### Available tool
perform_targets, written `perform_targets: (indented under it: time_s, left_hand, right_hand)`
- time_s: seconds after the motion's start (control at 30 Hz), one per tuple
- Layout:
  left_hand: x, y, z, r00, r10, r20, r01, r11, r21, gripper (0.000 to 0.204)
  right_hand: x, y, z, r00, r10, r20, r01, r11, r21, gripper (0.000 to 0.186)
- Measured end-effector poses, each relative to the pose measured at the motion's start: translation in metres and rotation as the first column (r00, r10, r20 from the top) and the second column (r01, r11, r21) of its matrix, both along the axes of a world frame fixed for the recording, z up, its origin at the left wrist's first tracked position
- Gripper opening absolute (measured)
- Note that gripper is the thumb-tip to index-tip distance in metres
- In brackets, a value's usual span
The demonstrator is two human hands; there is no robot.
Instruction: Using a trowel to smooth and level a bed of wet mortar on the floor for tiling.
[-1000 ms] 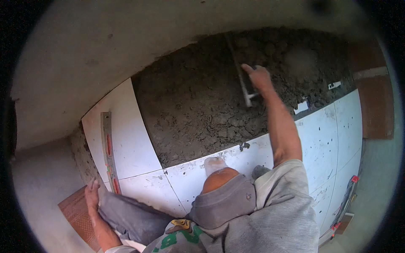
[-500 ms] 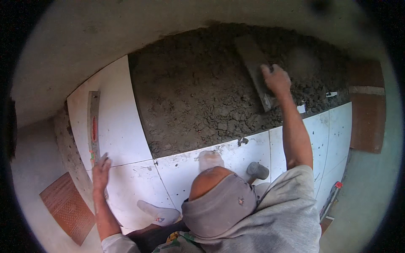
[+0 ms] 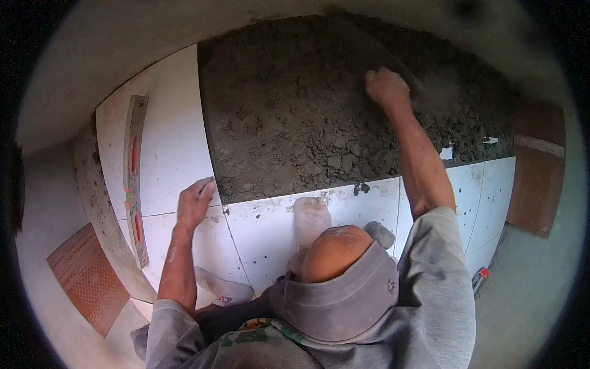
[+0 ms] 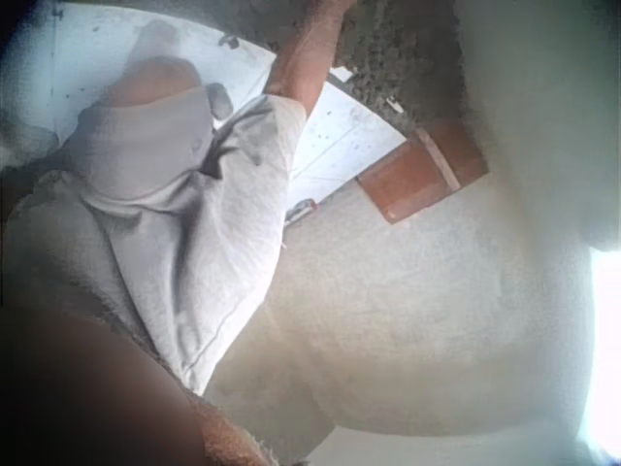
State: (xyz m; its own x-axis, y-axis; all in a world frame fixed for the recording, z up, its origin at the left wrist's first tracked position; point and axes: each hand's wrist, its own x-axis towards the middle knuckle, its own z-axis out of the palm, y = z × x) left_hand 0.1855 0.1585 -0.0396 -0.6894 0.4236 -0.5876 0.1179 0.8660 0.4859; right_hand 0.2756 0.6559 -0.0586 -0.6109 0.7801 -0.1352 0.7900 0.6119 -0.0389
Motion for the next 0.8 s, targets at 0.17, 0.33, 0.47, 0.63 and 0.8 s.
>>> perform_targets:
  time_s: [0.17,0.33,0.47,0.63,0.8]
  left_hand:
    - [0.023,0.033,-0.006,0.996,-0.093,-0.001,0.091,0.967,0.24,0.043]
    - [-0.023,0.009,-0.004,0.987,0.157,-0.02,-0.15,0.97,0.191,0.046]
    - [-0.044,-0.006,0.008,0.939,0.322,-0.123,-0.262,0.899,0.351,0.043]
    - [-0.03,-0.009,0.007,0.94,0.328,-0.096,-0.296,0.922,0.25,0.042]
    - [0.001,-0.005,-0.009,0.973,0.129,-0.194,-0.098,0.982,0.16,0.04]
  right_hand:
    - [0.015,-0.062,0.0,0.984,0.151,-0.091,-0.158,0.985,-0.071,0.049]
    - [0.041,-0.122,0.009,0.943,0.332,0.035,-0.328,0.94,-0.093,0.045]
    - [0.063,-0.145,0.012,0.88,0.475,-0.022,-0.475,0.878,-0.051,0.039]
    - [0.085,-0.185,0.024,0.815,0.578,0.047,-0.566,0.81,-0.153,0.036]
    - [0.087,-0.191,0.034,0.704,0.707,0.067,-0.679,0.697,-0.229,0.035]
